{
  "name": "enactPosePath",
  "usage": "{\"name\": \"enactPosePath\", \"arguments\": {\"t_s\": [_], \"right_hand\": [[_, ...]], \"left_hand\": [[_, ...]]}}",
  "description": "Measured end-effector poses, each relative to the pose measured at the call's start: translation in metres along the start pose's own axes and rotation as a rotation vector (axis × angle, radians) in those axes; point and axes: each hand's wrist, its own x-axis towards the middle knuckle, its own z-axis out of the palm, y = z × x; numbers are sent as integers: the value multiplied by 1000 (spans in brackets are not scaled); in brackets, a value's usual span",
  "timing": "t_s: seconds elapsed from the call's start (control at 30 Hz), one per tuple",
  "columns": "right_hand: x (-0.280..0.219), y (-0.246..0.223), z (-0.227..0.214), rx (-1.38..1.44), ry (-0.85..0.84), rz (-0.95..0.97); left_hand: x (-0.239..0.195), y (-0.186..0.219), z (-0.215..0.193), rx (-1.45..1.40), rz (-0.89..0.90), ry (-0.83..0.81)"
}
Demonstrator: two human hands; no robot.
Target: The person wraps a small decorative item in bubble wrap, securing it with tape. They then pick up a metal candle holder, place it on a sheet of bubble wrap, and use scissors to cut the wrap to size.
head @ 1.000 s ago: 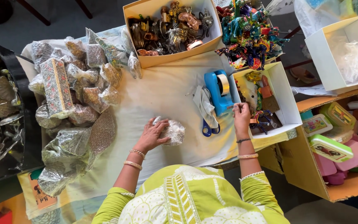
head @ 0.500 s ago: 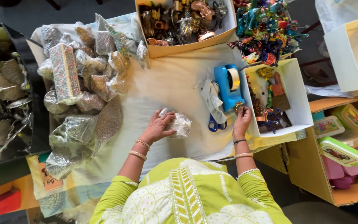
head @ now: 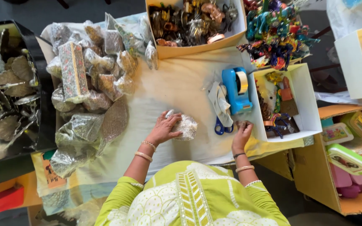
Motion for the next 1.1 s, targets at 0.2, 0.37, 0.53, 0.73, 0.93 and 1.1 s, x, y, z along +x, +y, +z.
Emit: {"name": "enactPosePath", "arguments": {"t_s": [0.2,0.37,0.53,0.73,0.93,1.1], "right_hand": [[-53,-62,58,-258,-361,-48],[-74,-111,126,-475,-815,-264],[-74,-112,151,-603,-1071,-436],[-74,-103,155,-683,-1108,-439],[-81,-124,161,-895,-1040,-481],[-84,-127,165,-1109,-1001,-504]], "left_hand": [[2,6,-7,-5,-11,6],[3,9,-9,-3,-34,-9],[1,9,-9,-7,-40,-7],[1,6,-7,-4,-14,0],[0,3,-5,-10,0,-2],[-2,8,-9,-23,-12,-11]]}}
